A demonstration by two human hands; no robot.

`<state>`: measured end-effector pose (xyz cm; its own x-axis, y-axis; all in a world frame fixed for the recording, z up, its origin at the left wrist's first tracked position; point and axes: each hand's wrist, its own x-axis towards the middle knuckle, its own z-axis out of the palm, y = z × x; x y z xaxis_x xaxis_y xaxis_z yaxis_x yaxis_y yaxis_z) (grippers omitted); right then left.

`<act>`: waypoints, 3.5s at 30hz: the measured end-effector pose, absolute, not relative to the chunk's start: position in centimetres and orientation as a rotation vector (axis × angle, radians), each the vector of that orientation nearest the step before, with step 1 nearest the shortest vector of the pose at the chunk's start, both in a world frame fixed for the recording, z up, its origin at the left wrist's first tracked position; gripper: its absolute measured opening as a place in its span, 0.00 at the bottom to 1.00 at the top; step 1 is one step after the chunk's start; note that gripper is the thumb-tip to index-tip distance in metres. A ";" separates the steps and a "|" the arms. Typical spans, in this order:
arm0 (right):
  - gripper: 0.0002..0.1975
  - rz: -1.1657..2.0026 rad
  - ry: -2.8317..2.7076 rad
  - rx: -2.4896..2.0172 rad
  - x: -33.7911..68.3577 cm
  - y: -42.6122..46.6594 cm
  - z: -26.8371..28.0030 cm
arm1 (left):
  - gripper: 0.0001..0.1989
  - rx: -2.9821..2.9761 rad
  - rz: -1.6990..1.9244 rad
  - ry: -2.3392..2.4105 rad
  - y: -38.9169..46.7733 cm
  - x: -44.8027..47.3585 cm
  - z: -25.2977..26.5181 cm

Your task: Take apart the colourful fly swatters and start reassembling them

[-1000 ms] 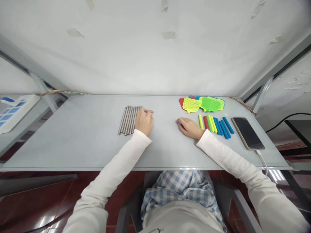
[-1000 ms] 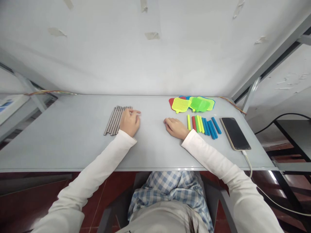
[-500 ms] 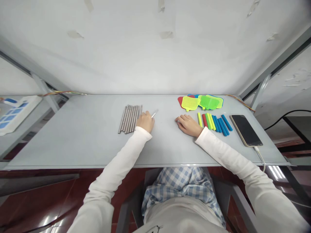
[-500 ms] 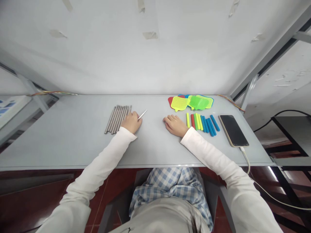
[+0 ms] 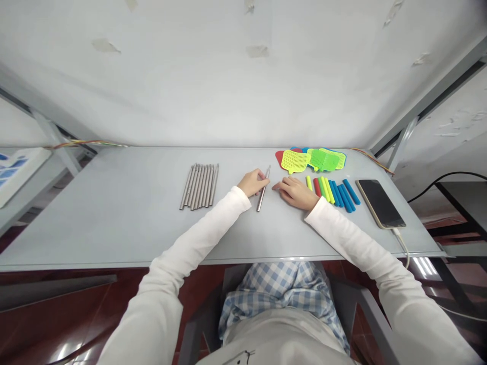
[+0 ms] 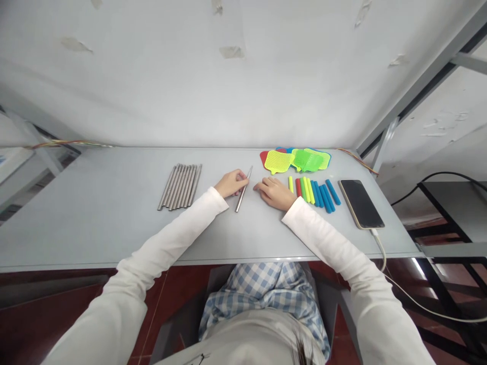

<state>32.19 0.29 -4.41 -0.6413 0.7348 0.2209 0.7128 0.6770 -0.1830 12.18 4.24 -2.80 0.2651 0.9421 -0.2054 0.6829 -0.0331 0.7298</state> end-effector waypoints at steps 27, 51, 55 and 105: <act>0.13 -0.157 -2.528 -1.809 33.2 -1.2 -2.3 | 0.07 0.838 1.135 1.172 4.8 11.9 -4.4; 0.16 0.035 -2.296 -1.387 34.6 1.2 -4.6 | 0.03 0.569 1.386 0.999 4.8 11.7 -4.7; 0.17 -0.009 -2.321 -1.392 34.9 1.4 -4.5 | 0.03 0.556 1.389 1.001 5.0 11.7 -4.8; 0.17 -0.018 -2.264 -1.410 34.1 0.7 -3.8 | 0.15 0.978 1.096 0.896 3.9 11.8 -4.3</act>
